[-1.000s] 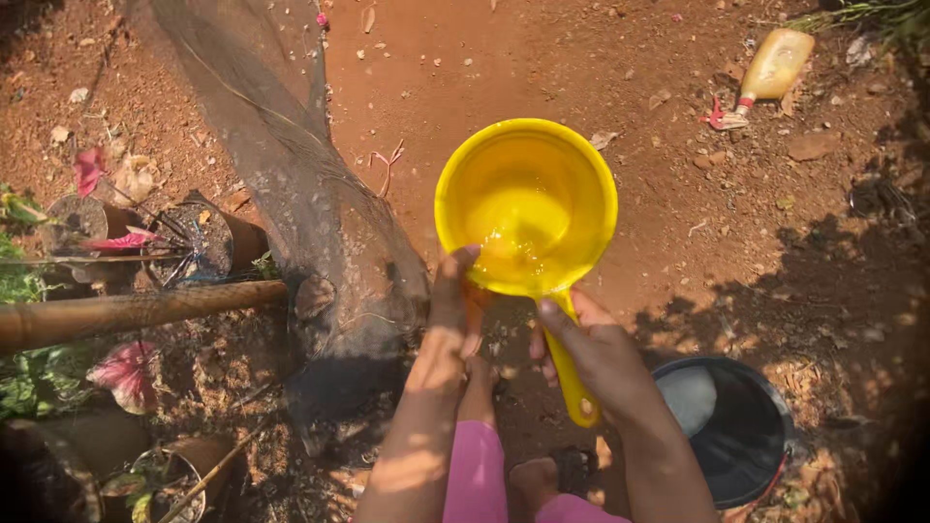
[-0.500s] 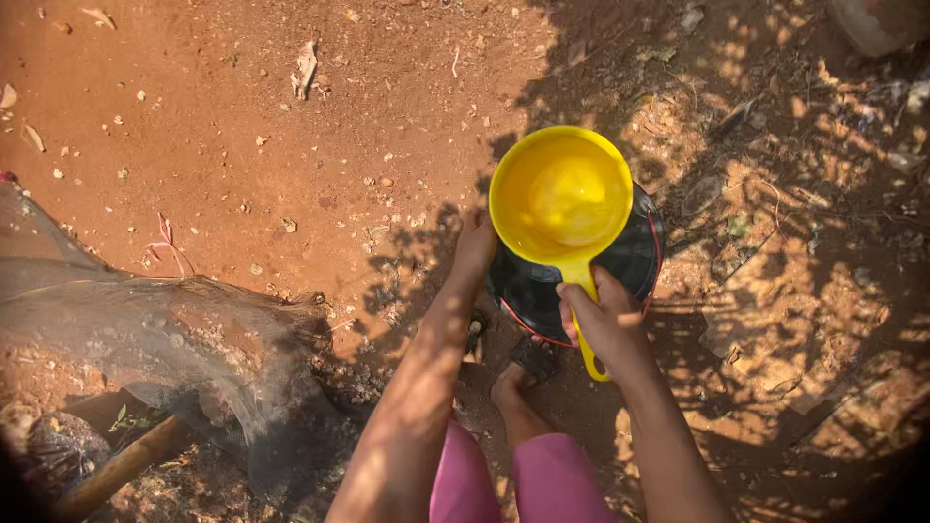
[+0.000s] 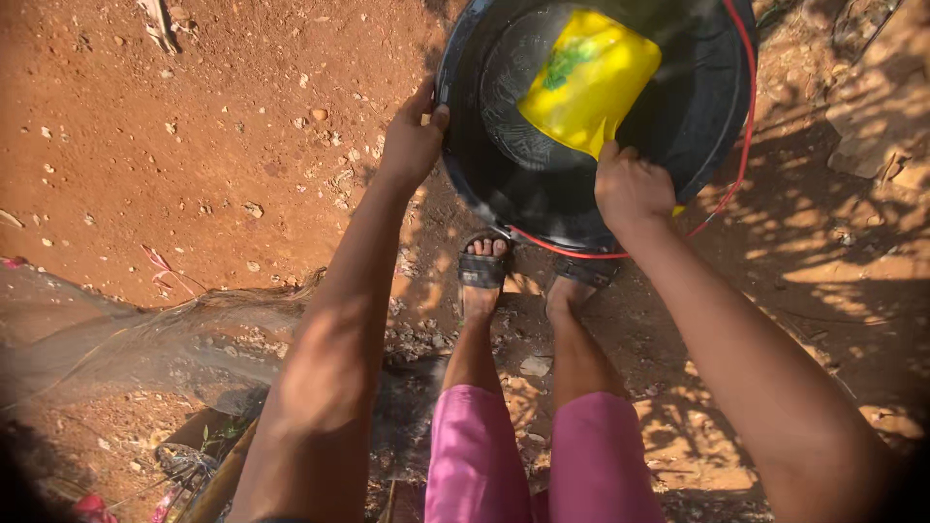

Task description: The person waters plants by hand using a yellow scoop to pour water from a bucket over various potted and ground-planted greenery in an outdoor yard.

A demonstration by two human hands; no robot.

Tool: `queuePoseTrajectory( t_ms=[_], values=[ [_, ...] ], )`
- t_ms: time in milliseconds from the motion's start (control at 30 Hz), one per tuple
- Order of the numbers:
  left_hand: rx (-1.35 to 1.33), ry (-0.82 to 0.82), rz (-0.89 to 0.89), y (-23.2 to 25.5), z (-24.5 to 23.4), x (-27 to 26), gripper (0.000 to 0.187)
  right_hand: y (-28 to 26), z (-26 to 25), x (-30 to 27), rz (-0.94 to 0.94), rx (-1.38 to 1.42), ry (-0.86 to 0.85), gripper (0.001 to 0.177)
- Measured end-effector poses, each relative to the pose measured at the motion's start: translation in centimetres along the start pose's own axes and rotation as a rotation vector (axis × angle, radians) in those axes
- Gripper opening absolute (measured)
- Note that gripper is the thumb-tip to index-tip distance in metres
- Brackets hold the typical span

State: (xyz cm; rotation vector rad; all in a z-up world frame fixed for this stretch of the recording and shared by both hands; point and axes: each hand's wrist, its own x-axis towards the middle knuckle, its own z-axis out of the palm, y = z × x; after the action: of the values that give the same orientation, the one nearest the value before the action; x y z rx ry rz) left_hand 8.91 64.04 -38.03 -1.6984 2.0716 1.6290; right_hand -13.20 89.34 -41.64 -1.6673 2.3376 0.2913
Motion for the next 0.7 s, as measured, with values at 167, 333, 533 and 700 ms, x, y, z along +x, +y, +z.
queuePoseTrajectory(
  t_ms=[167, 333, 533, 700],
  values=[
    [-0.176, -0.089, 0.290, 3.5, 2.2, -4.3, 0.054, 3.1, 6.8, -0.1, -0.010, -0.318, 0.090, 0.013],
    [-0.127, -0.055, 0.410, 5.6, 4.1, -5.4, 0.052, 3.3, 10.3, 0.7, 0.183, -0.130, -0.110, 0.030],
    [-0.064, 0.013, 0.416, 5.9, 5.3, -5.3, 0.051, -2.8, 5.3, -0.2, 0.241, 0.641, -0.181, 0.028],
    [0.116, 0.033, 0.160, 4.4, 2.6, -4.3, 0.050, -2.8, -2.3, -0.5, 0.515, 1.353, -0.537, 0.044]
  ],
)
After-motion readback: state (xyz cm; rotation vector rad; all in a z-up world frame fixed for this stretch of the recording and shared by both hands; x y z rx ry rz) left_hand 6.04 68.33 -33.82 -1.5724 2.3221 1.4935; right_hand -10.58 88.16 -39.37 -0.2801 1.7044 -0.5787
